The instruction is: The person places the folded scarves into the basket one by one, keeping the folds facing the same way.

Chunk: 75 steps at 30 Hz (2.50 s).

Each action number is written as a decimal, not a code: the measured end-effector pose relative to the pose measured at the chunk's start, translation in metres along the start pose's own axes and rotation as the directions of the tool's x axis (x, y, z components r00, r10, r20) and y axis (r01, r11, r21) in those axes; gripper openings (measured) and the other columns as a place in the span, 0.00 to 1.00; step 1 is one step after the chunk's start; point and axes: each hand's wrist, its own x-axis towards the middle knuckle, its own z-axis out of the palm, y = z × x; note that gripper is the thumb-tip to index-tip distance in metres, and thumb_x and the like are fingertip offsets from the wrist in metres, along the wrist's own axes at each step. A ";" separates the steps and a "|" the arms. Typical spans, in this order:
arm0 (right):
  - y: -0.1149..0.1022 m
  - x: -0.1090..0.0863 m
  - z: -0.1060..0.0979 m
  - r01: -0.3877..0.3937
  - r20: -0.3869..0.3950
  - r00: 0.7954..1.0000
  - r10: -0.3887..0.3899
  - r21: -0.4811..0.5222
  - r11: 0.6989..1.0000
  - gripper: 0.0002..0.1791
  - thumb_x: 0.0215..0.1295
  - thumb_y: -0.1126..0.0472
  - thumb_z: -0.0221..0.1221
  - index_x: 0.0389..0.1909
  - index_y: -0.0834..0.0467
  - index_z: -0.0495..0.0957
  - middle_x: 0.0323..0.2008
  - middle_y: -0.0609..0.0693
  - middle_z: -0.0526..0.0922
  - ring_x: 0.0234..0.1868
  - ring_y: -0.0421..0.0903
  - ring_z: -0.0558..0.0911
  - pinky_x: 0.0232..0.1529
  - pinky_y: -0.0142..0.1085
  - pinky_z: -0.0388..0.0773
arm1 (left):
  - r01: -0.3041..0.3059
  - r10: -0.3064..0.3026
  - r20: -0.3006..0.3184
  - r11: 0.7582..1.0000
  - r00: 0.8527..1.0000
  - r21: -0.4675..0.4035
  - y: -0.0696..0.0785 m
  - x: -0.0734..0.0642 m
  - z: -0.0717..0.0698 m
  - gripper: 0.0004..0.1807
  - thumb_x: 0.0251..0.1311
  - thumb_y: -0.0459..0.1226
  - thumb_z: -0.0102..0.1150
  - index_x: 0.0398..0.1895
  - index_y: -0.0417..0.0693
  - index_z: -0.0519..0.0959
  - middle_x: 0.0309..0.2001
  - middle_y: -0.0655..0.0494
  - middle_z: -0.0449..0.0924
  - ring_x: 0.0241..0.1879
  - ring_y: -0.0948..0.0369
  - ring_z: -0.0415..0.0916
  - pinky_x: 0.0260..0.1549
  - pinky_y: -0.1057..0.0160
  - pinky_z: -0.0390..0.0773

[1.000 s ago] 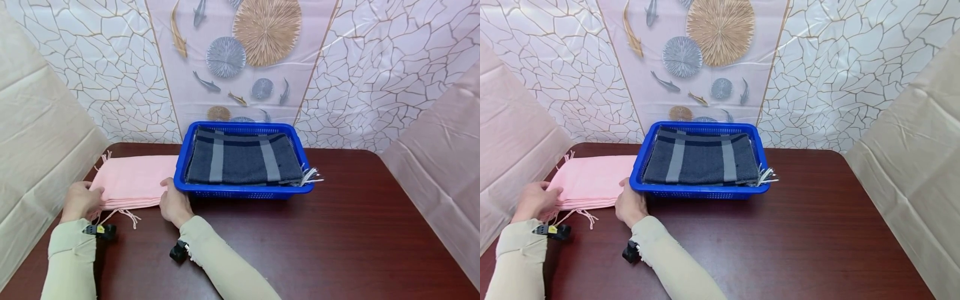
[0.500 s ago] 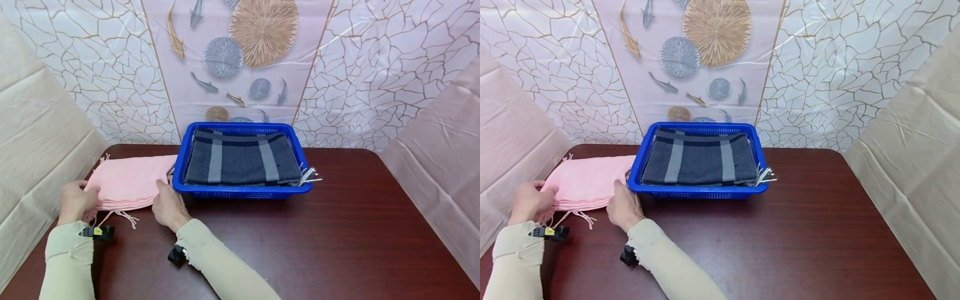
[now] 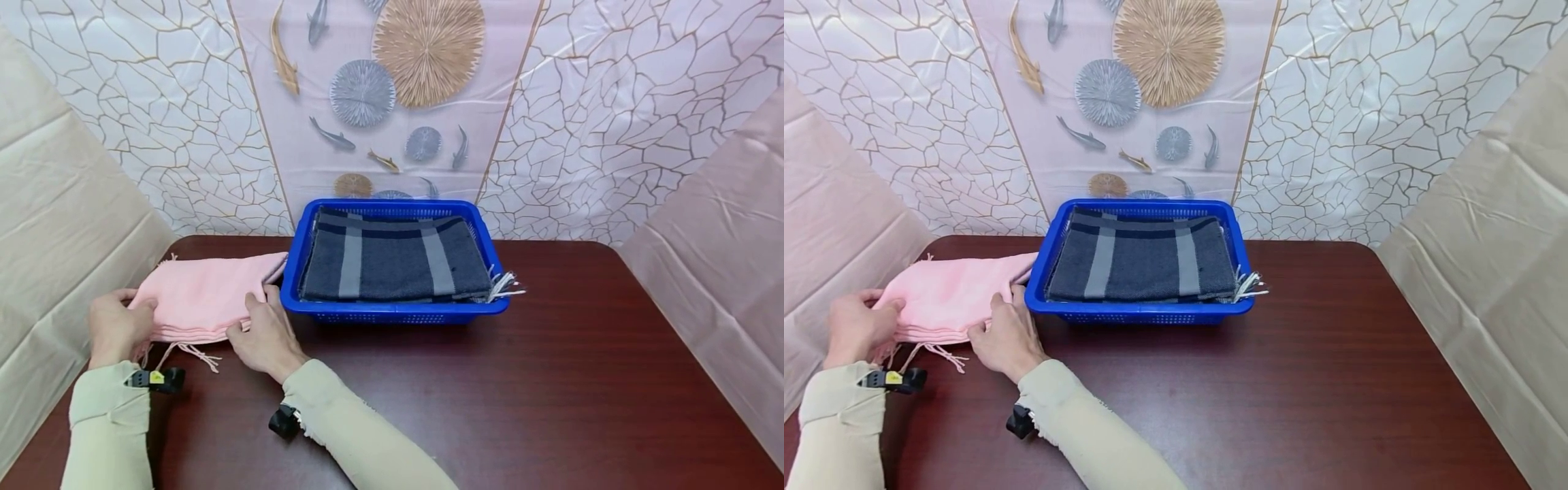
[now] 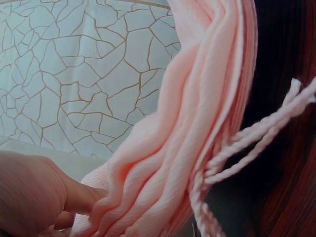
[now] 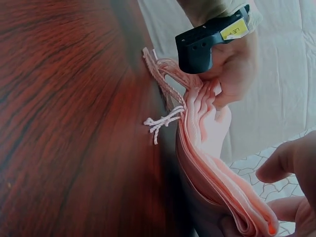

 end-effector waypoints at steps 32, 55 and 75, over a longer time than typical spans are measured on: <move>-0.012 0.000 -0.023 0.052 0.001 0.999 -0.052 0.072 0.996 0.29 0.66 0.55 0.58 0.68 0.60 0.75 0.69 0.53 0.70 0.67 0.42 0.74 0.65 0.22 0.69 | -0.047 0.044 -0.112 0.999 0.993 -0.018 0.019 -0.008 -0.019 0.26 0.68 0.39 0.54 0.63 0.30 0.75 0.58 0.28 0.76 0.49 0.44 0.70 0.33 0.68 0.63; -0.015 0.002 -0.049 0.121 -0.063 0.992 -0.112 0.157 0.980 0.26 0.67 0.61 0.58 0.66 0.58 0.77 0.69 0.54 0.73 0.69 0.43 0.73 0.68 0.24 0.67 | -0.008 -0.002 -0.208 0.999 0.978 -0.047 0.043 -0.022 -0.034 0.23 0.66 0.43 0.58 0.60 0.42 0.81 0.42 0.49 0.80 0.52 0.49 0.71 0.35 0.67 0.62; -0.006 0.010 -0.073 0.079 -0.244 0.969 0.029 0.419 0.904 0.17 0.70 0.65 0.58 0.57 0.57 0.85 0.61 0.51 0.80 0.37 0.34 0.82 0.42 0.17 0.74 | -0.148 0.097 -0.327 0.980 0.940 -0.134 0.071 -0.039 -0.029 0.18 0.63 0.41 0.61 0.52 0.43 0.85 0.16 0.95 0.62 0.28 0.80 0.63 0.33 0.72 0.62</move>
